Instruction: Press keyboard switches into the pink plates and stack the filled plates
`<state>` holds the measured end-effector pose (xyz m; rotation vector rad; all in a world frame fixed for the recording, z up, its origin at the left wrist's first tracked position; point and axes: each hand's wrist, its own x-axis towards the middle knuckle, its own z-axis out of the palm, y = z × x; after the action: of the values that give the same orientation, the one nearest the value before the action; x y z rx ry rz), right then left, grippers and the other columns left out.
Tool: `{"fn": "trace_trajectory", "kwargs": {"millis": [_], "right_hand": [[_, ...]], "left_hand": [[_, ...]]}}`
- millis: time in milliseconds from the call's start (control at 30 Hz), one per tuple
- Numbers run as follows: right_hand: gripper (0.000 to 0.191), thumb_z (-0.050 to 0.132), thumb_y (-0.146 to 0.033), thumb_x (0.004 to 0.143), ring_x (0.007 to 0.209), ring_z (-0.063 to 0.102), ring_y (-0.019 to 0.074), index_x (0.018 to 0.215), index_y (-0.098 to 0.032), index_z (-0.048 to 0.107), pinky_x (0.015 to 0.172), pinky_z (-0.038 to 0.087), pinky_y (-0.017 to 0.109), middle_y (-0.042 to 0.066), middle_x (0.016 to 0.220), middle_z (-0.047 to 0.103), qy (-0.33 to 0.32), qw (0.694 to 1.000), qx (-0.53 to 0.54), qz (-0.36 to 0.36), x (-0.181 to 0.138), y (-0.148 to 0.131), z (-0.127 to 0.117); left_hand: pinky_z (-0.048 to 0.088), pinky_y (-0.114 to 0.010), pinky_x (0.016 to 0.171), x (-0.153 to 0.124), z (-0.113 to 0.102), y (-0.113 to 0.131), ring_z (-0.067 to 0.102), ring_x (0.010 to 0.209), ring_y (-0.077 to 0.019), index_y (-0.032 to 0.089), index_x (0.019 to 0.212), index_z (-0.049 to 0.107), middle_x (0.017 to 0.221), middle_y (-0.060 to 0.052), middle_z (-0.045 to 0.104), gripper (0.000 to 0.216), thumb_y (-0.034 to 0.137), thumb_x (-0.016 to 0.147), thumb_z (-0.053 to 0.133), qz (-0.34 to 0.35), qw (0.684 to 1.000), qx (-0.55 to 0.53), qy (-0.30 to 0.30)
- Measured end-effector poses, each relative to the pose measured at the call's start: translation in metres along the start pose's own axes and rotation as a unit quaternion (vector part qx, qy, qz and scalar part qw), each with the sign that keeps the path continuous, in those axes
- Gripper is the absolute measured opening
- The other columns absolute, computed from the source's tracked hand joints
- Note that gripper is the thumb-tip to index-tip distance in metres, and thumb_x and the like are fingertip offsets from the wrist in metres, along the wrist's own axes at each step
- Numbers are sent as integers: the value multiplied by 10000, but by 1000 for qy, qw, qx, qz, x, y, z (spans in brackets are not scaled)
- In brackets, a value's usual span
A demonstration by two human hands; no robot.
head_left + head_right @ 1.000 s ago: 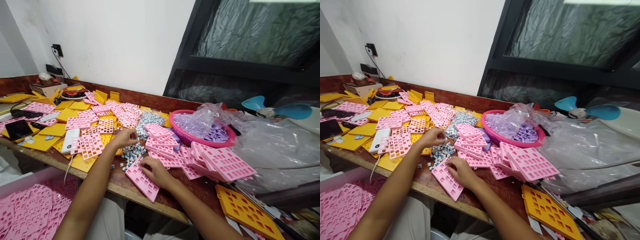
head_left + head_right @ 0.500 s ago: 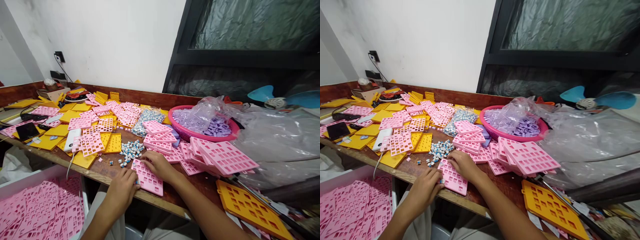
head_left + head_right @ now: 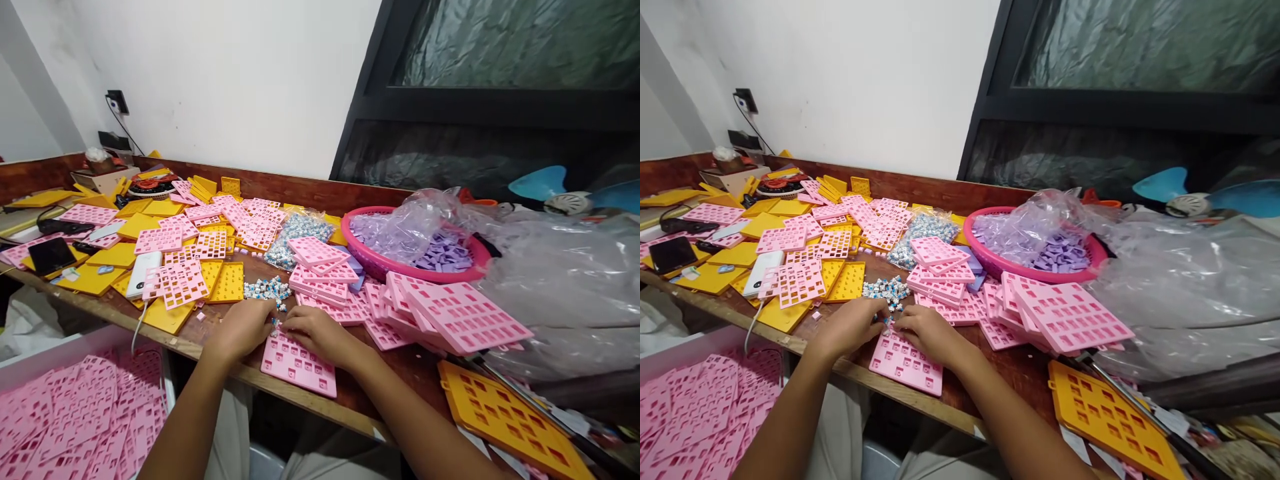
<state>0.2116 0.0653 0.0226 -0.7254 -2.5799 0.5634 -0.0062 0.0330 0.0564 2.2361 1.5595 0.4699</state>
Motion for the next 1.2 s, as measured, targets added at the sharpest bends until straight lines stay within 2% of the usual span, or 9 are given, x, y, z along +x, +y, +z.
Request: {"fn": "trace_trajectory", "kwargs": {"millis": [167, 400, 533, 667, 800, 933, 1000, 1100, 1200], "right_hand": [[269, 593, -138, 903, 973, 661, 222, 1137, -227, 692, 870, 507, 345, 72, 1057, 722, 20, 999, 18, 38, 0, -3, -1], [348, 593, -75, 862, 1022, 662, 213, 1170, -227, 645, 898, 501, 335, 59, 1122, 719, 23, 996, 46, 68, -1, -2, 2], [310, 619, -147, 894, 1010, 659, 212, 1194, -224, 641, 880, 494, 331, 64, 1122, 717, 15, 997, 37, 69, -1, -2, -3], [186, 646, -259, 927, 979, 636, 232, 1099, -210, 697, 880, 460, 368, 81, 1029, 719, 12, 996, -53, 72, 1, -3, -5], [115, 641, -277, 942, 948, 620, 234, 973, -216, 734, 866, 428, 383, 76, 946, 713, -10, 990, -117, 75, 3, -2, -2], [93, 664, -256, 922, 962, 622, 222, 989, -223, 719, 867, 426, 359, 60, 976, 717, 12, 994, -84, 65, 2, -1, 0], [84, 679, -250, 905, 934, 629, 215, 974, -222, 719, 860, 428, 351, 49, 956, 722, 30, 995, -62, 66, 2, -1, -1], [84, 711, -227, 864, 860, 636, 200, 946, -216, 723, 824, 434, 334, 31, 886, 725, 62, 994, -33, 79, 1, -3, -4], [117, 729, -187, 826, 830, 644, 196, 940, -211, 725, 796, 435, 322, 24, 859, 731, 80, 993, -21, 87, 1, -5, -6]], "left_hand": [[412, -296, 675, 13, 4, -3, 658, 799, -231, 259, 897, 739, 887, -45, 754, 253, 109, 762, 587, 7, 999, -1, -35], [467, -287, 819, 3, 13, -8, 659, 924, -210, 213, 963, 734, 983, -55, 744, 269, 115, 863, 504, 39, 998, -57, -5], [461, -291, 893, -2, 17, -14, 642, 995, -197, 232, 1095, 716, 1068, -46, 719, 270, 187, 937, 502, 70, 991, -111, 9], [462, -298, 875, 0, 24, -16, 632, 964, -204, 234, 1059, 742, 1011, -52, 706, 236, 301, 967, 535, 62, 991, -118, 4], [451, -293, 860, 0, 27, -14, 627, 949, -197, 231, 1016, 744, 991, -44, 702, 208, 249, 947, 548, 59, 992, -115, 10], [438, -258, 724, -3, 23, -11, 625, 818, -169, 191, 890, 709, 874, -18, 706, 131, 185, 882, 578, 50, 989, -136, -2], [423, -246, 674, -4, 22, -11, 616, 754, -151, 195, 888, 701, 835, 1, 704, 137, 158, 860, 571, 56, 986, -156, -17], [436, -240, 695, -5, 22, -12, 626, 777, -144, 215, 1004, 704, 899, 10, 718, 248, 108, 836, 556, 70, 981, -179, -8], [463, -261, 792, -5, 25, -14, 639, 883, -168, 226, 1101, 701, 1001, -14, 722, 319, 102, 846, 556, 81, 980, -179, 16]]}}
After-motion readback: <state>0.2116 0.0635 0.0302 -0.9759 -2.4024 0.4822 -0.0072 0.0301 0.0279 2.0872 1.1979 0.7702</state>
